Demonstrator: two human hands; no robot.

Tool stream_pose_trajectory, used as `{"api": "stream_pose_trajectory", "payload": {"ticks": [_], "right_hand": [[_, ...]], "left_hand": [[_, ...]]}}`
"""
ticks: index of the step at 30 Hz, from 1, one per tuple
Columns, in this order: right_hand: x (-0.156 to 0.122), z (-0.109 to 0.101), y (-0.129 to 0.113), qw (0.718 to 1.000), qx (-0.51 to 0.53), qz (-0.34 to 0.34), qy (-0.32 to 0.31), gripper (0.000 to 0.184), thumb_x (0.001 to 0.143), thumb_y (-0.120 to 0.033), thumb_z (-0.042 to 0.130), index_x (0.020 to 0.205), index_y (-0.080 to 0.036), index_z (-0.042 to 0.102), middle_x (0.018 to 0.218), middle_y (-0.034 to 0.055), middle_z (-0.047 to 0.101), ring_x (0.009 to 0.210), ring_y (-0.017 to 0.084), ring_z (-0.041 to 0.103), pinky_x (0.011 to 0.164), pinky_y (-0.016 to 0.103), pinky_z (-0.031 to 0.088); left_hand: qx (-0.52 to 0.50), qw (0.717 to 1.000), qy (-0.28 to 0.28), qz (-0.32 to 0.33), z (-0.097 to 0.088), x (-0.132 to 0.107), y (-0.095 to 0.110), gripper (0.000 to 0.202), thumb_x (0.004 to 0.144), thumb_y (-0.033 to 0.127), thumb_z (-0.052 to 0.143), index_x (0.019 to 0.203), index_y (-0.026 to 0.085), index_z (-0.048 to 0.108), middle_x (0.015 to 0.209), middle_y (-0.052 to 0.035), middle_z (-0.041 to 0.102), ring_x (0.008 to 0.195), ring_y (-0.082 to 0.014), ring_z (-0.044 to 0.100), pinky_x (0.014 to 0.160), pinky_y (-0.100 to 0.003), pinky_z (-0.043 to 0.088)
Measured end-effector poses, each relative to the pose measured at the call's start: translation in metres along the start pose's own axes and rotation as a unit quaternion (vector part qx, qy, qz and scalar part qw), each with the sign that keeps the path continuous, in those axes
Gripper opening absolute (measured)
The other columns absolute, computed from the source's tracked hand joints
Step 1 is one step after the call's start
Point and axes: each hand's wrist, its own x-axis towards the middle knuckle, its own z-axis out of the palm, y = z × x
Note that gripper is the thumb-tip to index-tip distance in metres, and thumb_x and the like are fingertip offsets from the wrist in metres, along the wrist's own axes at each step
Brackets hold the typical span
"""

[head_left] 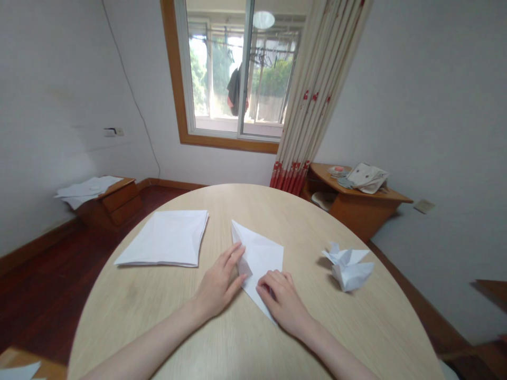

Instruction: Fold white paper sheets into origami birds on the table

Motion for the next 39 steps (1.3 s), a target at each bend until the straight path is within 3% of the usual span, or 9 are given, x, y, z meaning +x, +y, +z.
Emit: {"api": "stream_pose_trajectory", "payload": {"ticks": [7, 14, 22, 29, 39], "right_hand": [[0.001, 0.000, 0.000, 1.000, -0.004, -0.009, 0.003, 0.015, 0.093, -0.019, 0.046, 0.081, -0.021, 0.054, 0.080, 0.0011, 0.060, 0.080, 0.018, 0.055, 0.075, 0.033, 0.039], [0.001, 0.001, 0.000, 1.000, 0.010, 0.002, 0.000, 0.009, 0.088, -0.016, 0.052, 0.082, -0.022, 0.053, 0.086, 0.0018, 0.061, 0.085, 0.019, 0.056, 0.077, 0.033, 0.041], [0.001, 0.003, 0.001, 0.999, 0.040, 0.027, 0.002, 0.010, 0.085, -0.014, 0.055, 0.090, -0.021, 0.051, 0.092, 0.0041, 0.061, 0.088, 0.021, 0.056, 0.080, 0.036, 0.042], [0.001, 0.003, 0.001, 1.000, 0.009, 0.007, 0.010, 0.008, 0.086, -0.016, 0.056, 0.089, -0.022, 0.052, 0.091, 0.0038, 0.062, 0.086, 0.021, 0.057, 0.078, 0.035, 0.044], [0.001, -0.011, 0.000, 0.997, -0.054, -0.039, -0.035, 0.013, 0.089, -0.018, 0.055, 0.100, -0.022, 0.060, 0.098, 0.0056, 0.063, 0.090, 0.023, 0.058, 0.079, 0.035, 0.046]], "left_hand": [[0.041, 0.998, 0.012, 0.036, 0.002, 0.002, -0.008, 0.053, 0.097, 0.026, 0.043, 0.146, 0.027, 0.021, 0.143, -0.0104, 0.041, 0.132, -0.0255, 0.035, 0.108, -0.048, 0.034], [0.059, 0.995, 0.067, -0.037, 0.007, 0.003, -0.010, 0.059, 0.095, 0.030, 0.047, 0.146, 0.024, 0.017, 0.136, -0.0140, 0.041, 0.127, -0.0288, 0.039, 0.104, -0.051, 0.035], [0.053, 0.995, 0.051, -0.062, 0.013, 0.004, -0.008, 0.077, 0.087, 0.027, 0.056, 0.147, 0.022, 0.009, 0.140, -0.0165, 0.036, 0.130, -0.0317, 0.035, 0.105, -0.054, 0.033], [0.065, 0.995, 0.041, -0.065, 0.015, 0.006, -0.009, 0.088, 0.079, 0.023, 0.061, 0.147, 0.022, 0.006, 0.141, -0.0171, 0.034, 0.131, -0.0352, 0.034, 0.105, -0.057, 0.033], [0.082, 0.994, 0.027, -0.066, 0.020, 0.006, -0.011, 0.086, 0.074, 0.018, 0.063, 0.145, 0.019, 0.014, 0.139, -0.0171, 0.038, 0.130, -0.0335, 0.037, 0.105, -0.055, 0.035]]}}
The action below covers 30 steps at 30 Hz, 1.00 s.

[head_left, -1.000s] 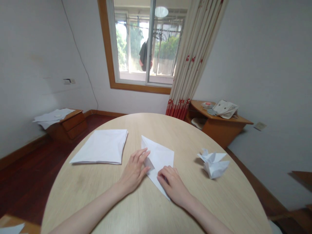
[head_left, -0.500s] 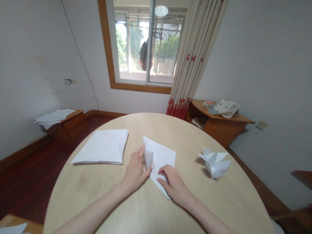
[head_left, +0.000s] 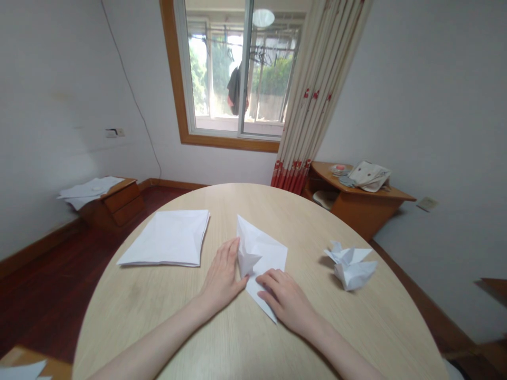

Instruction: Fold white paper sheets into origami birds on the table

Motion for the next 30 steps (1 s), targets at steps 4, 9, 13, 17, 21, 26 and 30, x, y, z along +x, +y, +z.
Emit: {"api": "stream_pose_trajectory", "payload": {"ticks": [4, 9, 13, 17, 21, 26, 30], "right_hand": [[0.000, -0.003, -0.003, 0.997, -0.066, -0.038, -0.028, 0.022, 0.091, -0.018, 0.052, 0.110, -0.025, 0.061, 0.103, 0.0063, 0.063, 0.093, 0.024, 0.056, 0.078, 0.037, 0.047], [-0.001, 0.001, -0.005, 0.988, -0.135, -0.060, -0.044, 0.037, 0.090, -0.016, 0.052, 0.127, -0.024, 0.054, 0.118, 0.0093, 0.060, 0.102, 0.028, 0.053, 0.079, 0.040, 0.047], [-0.002, 0.003, -0.004, 0.984, -0.155, -0.061, -0.059, 0.038, 0.091, -0.016, 0.050, 0.129, -0.022, 0.052, 0.123, 0.0097, 0.058, 0.102, 0.027, 0.052, 0.079, 0.039, 0.048], [-0.001, 0.002, -0.005, 0.983, -0.161, -0.058, -0.066, 0.037, 0.091, -0.016, 0.051, 0.128, -0.020, 0.052, 0.121, 0.0100, 0.058, 0.102, 0.027, 0.051, 0.079, 0.039, 0.048], [0.000, 0.002, -0.008, 0.981, -0.175, -0.048, -0.075, 0.038, 0.090, -0.015, 0.053, 0.127, -0.018, 0.052, 0.121, 0.0102, 0.058, 0.101, 0.027, 0.051, 0.077, 0.038, 0.049], [0.001, 0.003, -0.011, 0.980, -0.178, -0.037, -0.079, 0.040, 0.088, -0.013, 0.055, 0.127, -0.016, 0.051, 0.120, 0.0105, 0.058, 0.101, 0.028, 0.051, 0.073, 0.037, 0.050], [0.002, 0.004, -0.012, 0.981, -0.177, -0.031, -0.078, 0.039, 0.087, -0.012, 0.056, 0.126, -0.016, 0.052, 0.118, 0.0106, 0.059, 0.101, 0.028, 0.051, 0.071, 0.036, 0.050]], "left_hand": [[-0.016, 1.000, -0.008, -0.002, 0.001, 0.000, -0.001, 0.085, 0.073, 0.015, 0.063, 0.144, 0.018, 0.016, 0.138, -0.0176, 0.040, 0.130, -0.0328, 0.037, 0.106, -0.054, 0.034], [-0.052, 0.998, -0.021, -0.015, 0.001, 0.002, -0.002, 0.083, 0.073, 0.015, 0.061, 0.144, 0.017, 0.017, 0.139, -0.0183, 0.039, 0.131, -0.0327, 0.037, 0.106, -0.055, 0.035], [-0.065, 0.997, -0.024, -0.038, 0.004, 0.003, -0.004, 0.082, 0.071, 0.016, 0.061, 0.142, 0.017, 0.021, 0.138, -0.0178, 0.040, 0.130, -0.0331, 0.037, 0.107, -0.055, 0.033], [-0.086, 0.994, -0.027, -0.062, 0.007, 0.005, -0.008, 0.082, 0.069, 0.018, 0.062, 0.142, 0.018, 0.024, 0.138, -0.0166, 0.041, 0.130, -0.0330, 0.038, 0.107, -0.055, 0.032], [-0.101, 0.991, -0.038, -0.080, 0.007, 0.005, -0.010, 0.082, 0.069, 0.021, 0.063, 0.141, 0.016, 0.026, 0.137, -0.0177, 0.042, 0.130, -0.0330, 0.038, 0.108, -0.053, 0.031], [-0.108, 0.990, -0.042, -0.079, 0.006, 0.006, -0.010, 0.082, 0.068, 0.023, 0.064, 0.142, 0.017, 0.027, 0.139, -0.0167, 0.042, 0.131, -0.0331, 0.038, 0.108, -0.052, 0.031], [-0.102, 0.991, -0.047, -0.073, 0.007, 0.008, -0.009, 0.083, 0.069, 0.023, 0.064, 0.142, 0.016, 0.026, 0.140, -0.0173, 0.041, 0.132, -0.0335, 0.037, 0.108, -0.053, 0.031]]}}
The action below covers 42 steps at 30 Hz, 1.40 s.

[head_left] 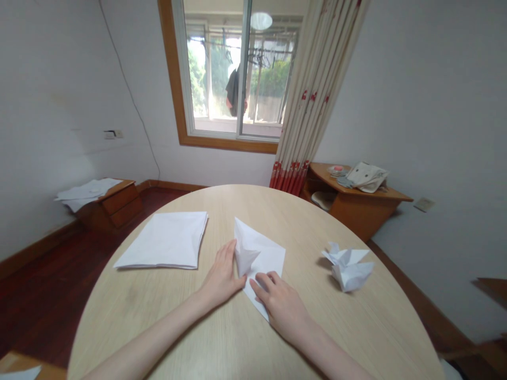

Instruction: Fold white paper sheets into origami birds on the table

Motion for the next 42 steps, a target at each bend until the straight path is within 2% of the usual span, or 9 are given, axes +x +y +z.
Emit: {"api": "stream_pose_trajectory", "payload": {"ticks": [9, 14, 19, 23, 27, 31, 36, 42], "right_hand": [[-0.001, -0.001, 0.002, 0.999, 0.032, 0.006, 0.009, 0.036, 0.087, -0.012, 0.055, 0.122, -0.020, 0.055, 0.118, 0.0095, 0.058, 0.101, 0.026, 0.049, 0.073, 0.034, 0.048], [-0.002, -0.005, 0.001, 0.999, 0.051, 0.018, -0.009, 0.036, 0.088, -0.011, 0.051, 0.123, -0.020, 0.055, 0.122, 0.0092, 0.056, 0.104, 0.026, 0.048, 0.074, 0.035, 0.049], [-0.002, -0.009, -0.002, 0.998, 0.058, 0.026, -0.029, 0.036, 0.090, -0.011, 0.046, 0.124, -0.020, 0.054, 0.125, 0.0085, 0.055, 0.107, 0.027, 0.047, 0.076, 0.035, 0.050], [-0.003, -0.010, -0.001, 0.997, 0.068, 0.028, -0.031, 0.036, 0.091, -0.012, 0.046, 0.125, -0.021, 0.054, 0.126, 0.0082, 0.054, 0.108, 0.026, 0.046, 0.076, 0.035, 0.050], [-0.003, -0.011, 0.002, 0.996, 0.077, 0.026, -0.027, 0.037, 0.092, -0.015, 0.045, 0.127, -0.022, 0.053, 0.127, 0.0079, 0.054, 0.108, 0.026, 0.046, 0.079, 0.035, 0.049], [-0.005, -0.012, 0.006, 0.996, 0.087, 0.006, -0.005, 0.034, 0.092, -0.017, 0.046, 0.126, -0.022, 0.054, 0.123, 0.0082, 0.056, 0.106, 0.025, 0.047, 0.083, 0.035, 0.046], [-0.007, -0.014, 0.009, 0.995, 0.092, -0.039, 0.025, 0.027, 0.092, -0.016, 0.045, 0.114, -0.021, 0.060, 0.111, 0.0080, 0.060, 0.098, 0.022, 0.050, 0.082, 0.035, 0.041], [-0.006, -0.007, 0.009, 0.993, 0.079, -0.092, -0.003, 0.051, 0.082, 0.000, 0.043, 0.128, -0.020, 0.052, 0.105, 0.0077, 0.060, 0.087, 0.019, 0.048, 0.078, 0.031, 0.039]], "left_hand": [[0.011, 1.000, -0.028, -0.009, -0.003, 0.004, 0.004, 0.083, 0.069, 0.022, 0.064, 0.142, 0.013, 0.027, 0.141, -0.0188, 0.040, 0.133, -0.0329, 0.035, 0.110, -0.052, 0.031], [0.002, 0.998, -0.059, 0.007, -0.011, 0.005, 0.002, 0.089, 0.067, 0.024, 0.066, 0.145, 0.013, 0.024, 0.145, -0.0199, 0.035, 0.135, -0.0344, 0.032, 0.111, -0.054, 0.027], [-0.001, 0.995, -0.094, 0.034, -0.020, 0.001, 0.000, 0.088, 0.071, 0.025, 0.064, 0.146, 0.012, 0.020, 0.148, -0.0200, 0.032, 0.138, -0.0330, 0.029, 0.113, -0.052, 0.026], [0.027, 0.996, -0.077, 0.038, -0.014, -0.006, -0.006, 0.086, 0.077, 0.025, 0.061, 0.148, 0.013, 0.013, 0.151, -0.0201, 0.028, 0.139, -0.0314, 0.028, 0.112, -0.051, 0.027], [0.076, 0.994, -0.049, 0.069, -0.006, -0.010, -0.010, 0.088, 0.078, 0.025, 0.061, 0.149, 0.015, 0.009, 0.150, -0.0196, 0.029, 0.139, -0.0310, 0.029, 0.112, -0.050, 0.029], [0.110, 0.989, -0.041, 0.087, -0.007, -0.009, -0.011, 0.089, 0.079, 0.028, 0.062, 0.149, 0.016, 0.009, 0.150, -0.0188, 0.030, 0.139, -0.0317, 0.027, 0.111, -0.051, 0.029], [0.130, 0.986, -0.057, 0.084, -0.011, -0.006, -0.009, 0.090, 0.077, 0.030, 0.064, 0.148, 0.015, 0.011, 0.151, -0.0189, 0.028, 0.141, -0.0317, 0.024, 0.113, -0.051, 0.025], [0.133, 0.986, -0.070, 0.068, -0.011, -0.004, -0.009, 0.093, 0.075, 0.030, 0.065, 0.148, 0.012, 0.011, 0.153, -0.0194, 0.024, 0.142, -0.0309, 0.020, 0.114, -0.050, 0.023]]}}
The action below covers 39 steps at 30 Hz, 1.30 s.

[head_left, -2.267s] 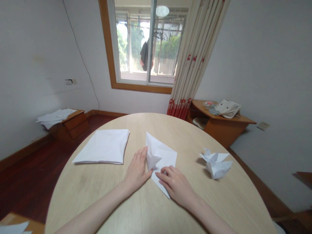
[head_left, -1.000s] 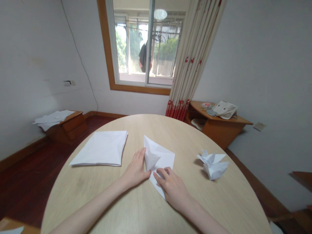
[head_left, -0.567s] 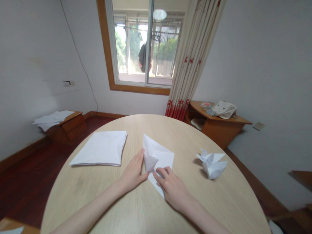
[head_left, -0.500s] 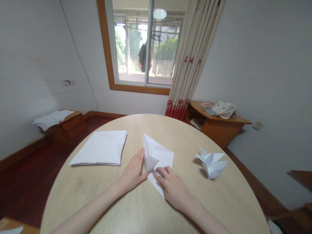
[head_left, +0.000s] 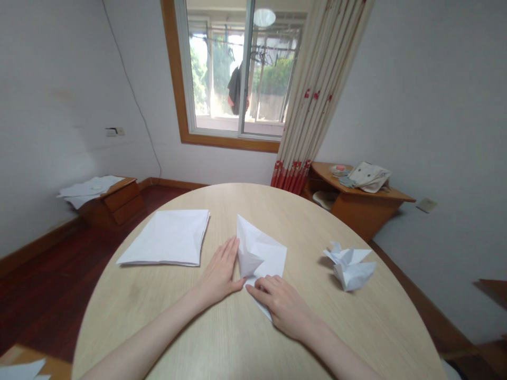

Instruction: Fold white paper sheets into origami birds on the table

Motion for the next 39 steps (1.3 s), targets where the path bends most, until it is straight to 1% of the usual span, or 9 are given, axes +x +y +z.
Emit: {"api": "stream_pose_trajectory", "payload": {"ticks": [5, 11, 14, 20, 25, 27, 30, 34, 39], "right_hand": [[0.002, 0.003, -0.001, 1.000, -0.018, 0.002, -0.016, 0.054, 0.081, 0.002, 0.043, 0.130, -0.020, 0.051, 0.107, 0.0085, 0.058, 0.090, 0.020, 0.048, 0.077, 0.031, 0.038], [0.002, -0.007, -0.008, 0.998, -0.035, 0.012, -0.042, 0.055, 0.081, 0.002, 0.045, 0.131, -0.021, 0.051, 0.110, 0.0095, 0.058, 0.095, 0.021, 0.049, 0.076, 0.031, 0.038], [-0.002, -0.012, -0.009, 0.997, -0.043, 0.017, -0.058, 0.052, 0.083, 0.000, 0.045, 0.129, -0.024, 0.053, 0.112, 0.0089, 0.058, 0.095, 0.021, 0.050, 0.075, 0.031, 0.038], [-0.010, -0.017, -0.009, 0.996, -0.049, 0.026, -0.066, 0.046, 0.086, -0.002, 0.047, 0.122, -0.028, 0.059, 0.098, 0.0059, 0.060, 0.088, 0.020, 0.052, 0.068, 0.028, 0.035], [-0.017, -0.022, -0.013, 0.994, -0.074, 0.033, -0.075, 0.040, 0.089, -0.005, 0.046, 0.119, -0.027, 0.061, 0.091, 0.0058, 0.061, 0.081, 0.020, 0.053, 0.063, 0.028, 0.031], [-0.019, -0.024, -0.016, 0.992, -0.078, 0.040, -0.094, 0.042, 0.088, -0.005, 0.046, 0.121, -0.026, 0.060, 0.090, 0.0066, 0.063, 0.080, 0.020, 0.055, 0.062, 0.029, 0.031], [-0.022, -0.028, -0.021, 0.985, -0.084, 0.057, -0.140, 0.048, 0.085, -0.002, 0.045, 0.124, -0.025, 0.059, 0.091, 0.0079, 0.066, 0.077, 0.021, 0.058, 0.060, 0.029, 0.031], [-0.026, -0.030, -0.023, 0.985, -0.070, 0.074, -0.141, 0.051, 0.085, -0.002, 0.040, 0.125, -0.026, 0.059, 0.086, 0.0079, 0.069, 0.072, 0.021, 0.060, 0.058, 0.029, 0.031], [-0.032, -0.028, -0.021, 0.983, -0.057, 0.082, -0.154, 0.055, 0.081, -0.003, 0.041, 0.128, -0.027, 0.057, 0.085, 0.0073, 0.071, 0.071, 0.020, 0.062, 0.057, 0.028, 0.033]], "left_hand": [[-0.006, 1.000, 0.001, -0.005, 0.000, 0.000, 0.002, 0.093, 0.073, 0.028, 0.065, 0.148, 0.011, 0.013, 0.152, -0.0192, 0.025, 0.142, -0.0306, 0.020, 0.115, -0.048, 0.022], [-0.008, 1.000, -0.004, -0.003, -0.002, 0.001, 0.004, 0.091, 0.074, 0.027, 0.063, 0.148, 0.013, 0.013, 0.152, -0.0185, 0.026, 0.142, -0.0309, 0.019, 0.114, -0.050, 0.021], [-0.009, 1.000, -0.007, -0.005, -0.003, 0.001, 0.004, 0.091, 0.074, 0.028, 0.063, 0.148, 0.014, 0.013, 0.153, -0.0185, 0.025, 0.142, -0.0314, 0.019, 0.114, -0.051, 0.021], [-0.004, 1.000, -0.013, -0.011, -0.003, 0.000, 0.004, 0.091, 0.076, 0.030, 0.063, 0.149, 0.014, 0.011, 0.154, -0.0185, 0.021, 0.142, -0.0315, 0.017, 0.114, -0.051, 0.021], [-0.016, 1.000, -0.005, -0.007, -0.002, 0.000, 0.004, 0.092, 0.075, 0.029, 0.064, 0.149, 0.016, 0.011, 0.154, -0.0177, 0.022, 0.142, -0.0318, 0.017, 0.113, -0.052, 0.021], [-0.018, 1.000, -0.006, -0.009, -0.003, 0.000, 0.004, 0.092, 0.074, 0.028, 0.064, 0.149, 0.016, 0.012, 0.153, -0.0181, 0.023, 0.142, -0.0318, 0.017, 0.113, -0.052, 0.021], [-0.017, 1.000, -0.008, -0.014, -0.003, 0.000, 0.004, 0.092, 0.074, 0.029, 0.064, 0.149, 0.014, 0.013, 0.153, -0.0187, 0.023, 0.142, -0.0317, 0.018, 0.114, -0.052, 0.021], [-0.019, 1.000, -0.008, -0.013, -0.002, 0.000, 0.003, 0.091, 0.074, 0.030, 0.064, 0.149, 0.014, 0.014, 0.154, -0.0186, 0.022, 0.142, -0.0320, 0.017, 0.114, -0.051, 0.021], [-0.016, 1.000, -0.013, -0.009, -0.001, 0.000, 0.004, 0.093, 0.074, 0.032, 0.065, 0.149, 0.016, 0.011, 0.154, -0.0182, 0.022, 0.143, -0.0322, 0.016, 0.114, -0.052, 0.020]]}}
